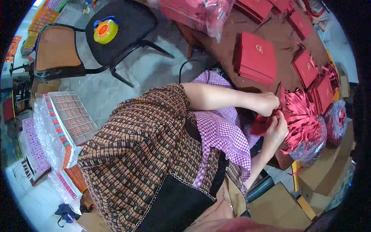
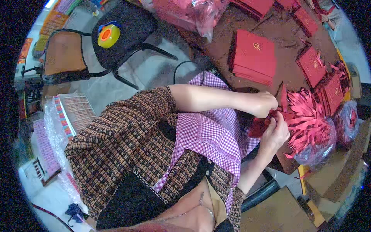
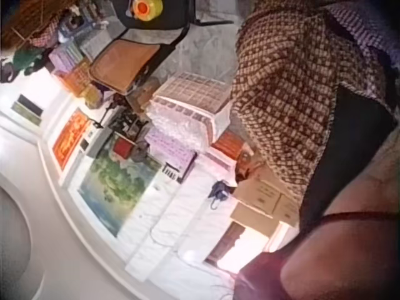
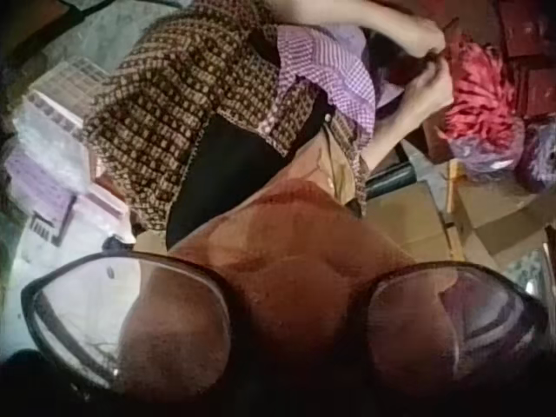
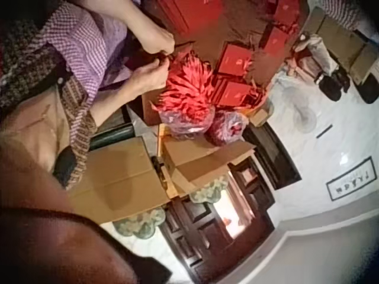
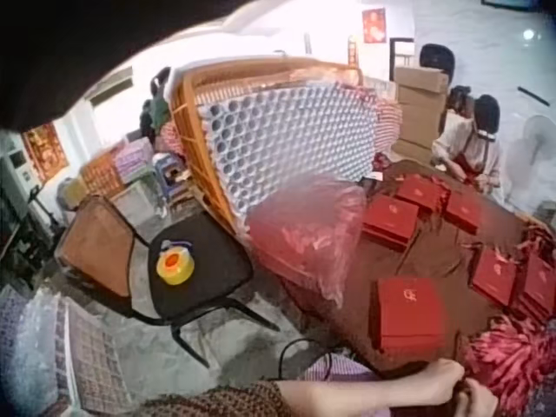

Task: The person assembles small gift bags by attaching ribbon handles to the bags by hand.

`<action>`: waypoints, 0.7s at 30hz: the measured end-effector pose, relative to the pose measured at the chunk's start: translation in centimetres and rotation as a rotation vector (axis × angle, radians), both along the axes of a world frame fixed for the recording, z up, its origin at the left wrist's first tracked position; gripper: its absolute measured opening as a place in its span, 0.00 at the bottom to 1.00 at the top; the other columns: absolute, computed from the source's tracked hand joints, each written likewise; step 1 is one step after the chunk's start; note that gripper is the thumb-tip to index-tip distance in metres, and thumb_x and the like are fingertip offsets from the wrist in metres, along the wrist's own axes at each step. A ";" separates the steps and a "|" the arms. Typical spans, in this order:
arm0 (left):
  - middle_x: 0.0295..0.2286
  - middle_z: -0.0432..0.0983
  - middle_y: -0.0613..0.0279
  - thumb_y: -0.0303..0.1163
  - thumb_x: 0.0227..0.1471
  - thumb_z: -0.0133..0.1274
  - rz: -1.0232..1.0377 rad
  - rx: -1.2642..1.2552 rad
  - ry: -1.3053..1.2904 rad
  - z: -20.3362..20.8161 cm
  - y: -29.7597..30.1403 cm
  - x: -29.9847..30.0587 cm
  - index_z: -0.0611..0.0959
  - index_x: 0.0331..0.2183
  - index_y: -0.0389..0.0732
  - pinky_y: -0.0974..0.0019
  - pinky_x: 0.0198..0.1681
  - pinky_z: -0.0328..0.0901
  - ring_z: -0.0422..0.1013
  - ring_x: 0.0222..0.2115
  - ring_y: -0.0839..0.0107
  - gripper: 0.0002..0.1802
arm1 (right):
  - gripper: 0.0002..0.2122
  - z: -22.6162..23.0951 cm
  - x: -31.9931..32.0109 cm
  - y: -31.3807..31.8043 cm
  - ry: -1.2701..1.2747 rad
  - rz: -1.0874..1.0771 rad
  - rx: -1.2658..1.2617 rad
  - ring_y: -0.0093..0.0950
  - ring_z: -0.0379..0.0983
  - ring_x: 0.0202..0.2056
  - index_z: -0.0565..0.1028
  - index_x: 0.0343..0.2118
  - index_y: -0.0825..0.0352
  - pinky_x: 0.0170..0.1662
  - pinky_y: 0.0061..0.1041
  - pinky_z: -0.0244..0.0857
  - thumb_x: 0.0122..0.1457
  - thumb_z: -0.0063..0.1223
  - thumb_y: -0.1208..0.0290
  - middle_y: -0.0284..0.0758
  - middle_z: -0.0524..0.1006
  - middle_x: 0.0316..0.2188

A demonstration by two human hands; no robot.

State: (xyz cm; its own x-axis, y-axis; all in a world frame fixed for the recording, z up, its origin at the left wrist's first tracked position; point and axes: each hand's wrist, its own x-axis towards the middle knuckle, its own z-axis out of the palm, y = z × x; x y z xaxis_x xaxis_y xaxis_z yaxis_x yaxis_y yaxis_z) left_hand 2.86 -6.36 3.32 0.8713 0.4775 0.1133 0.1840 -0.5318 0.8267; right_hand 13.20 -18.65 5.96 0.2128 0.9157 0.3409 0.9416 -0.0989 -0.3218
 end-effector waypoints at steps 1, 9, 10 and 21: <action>0.25 0.74 0.41 0.23 0.31 0.51 -0.004 -0.004 -0.003 -0.1 0.1 0.1 0.80 0.25 0.32 0.52 0.36 0.65 0.72 0.32 0.47 0.11 | 0.12 0.5 -0.2 0.0 -0.038 0.030 0.002 0.39 0.71 0.37 0.71 0.41 0.69 0.40 0.35 0.62 0.53 0.50 0.75 0.43 0.75 0.34; 0.29 0.76 0.47 0.25 0.37 0.50 -0.097 0.042 0.045 1.8 0.8 -0.4 0.81 0.34 0.41 0.55 0.35 0.67 0.73 0.32 0.51 0.16 | 0.20 0.9 1.5 1.6 -0.099 0.178 0.038 0.42 0.69 0.40 0.72 0.39 0.67 0.44 0.37 0.62 0.40 0.61 0.75 0.42 0.73 0.36; 0.30 0.76 0.46 0.25 0.40 0.48 -0.143 0.027 0.183 4.3 0.9 -1.3 0.81 0.35 0.41 0.55 0.36 0.67 0.73 0.33 0.52 0.15 | 0.18 0.6 2.0 1.7 -0.095 0.168 0.016 0.41 0.69 0.38 0.72 0.36 0.67 0.42 0.37 0.62 0.39 0.61 0.74 0.41 0.73 0.34; 0.30 0.72 0.54 0.29 0.44 0.52 -0.348 0.123 -0.033 1.0 3.8 -0.3 0.81 0.33 0.38 0.63 0.40 0.64 0.70 0.35 0.60 0.11 | 0.13 2.1 2.4 0.8 0.000 0.176 -0.073 0.36 0.67 0.36 0.72 0.29 0.66 0.42 0.31 0.58 0.40 0.62 0.70 0.35 0.70 0.28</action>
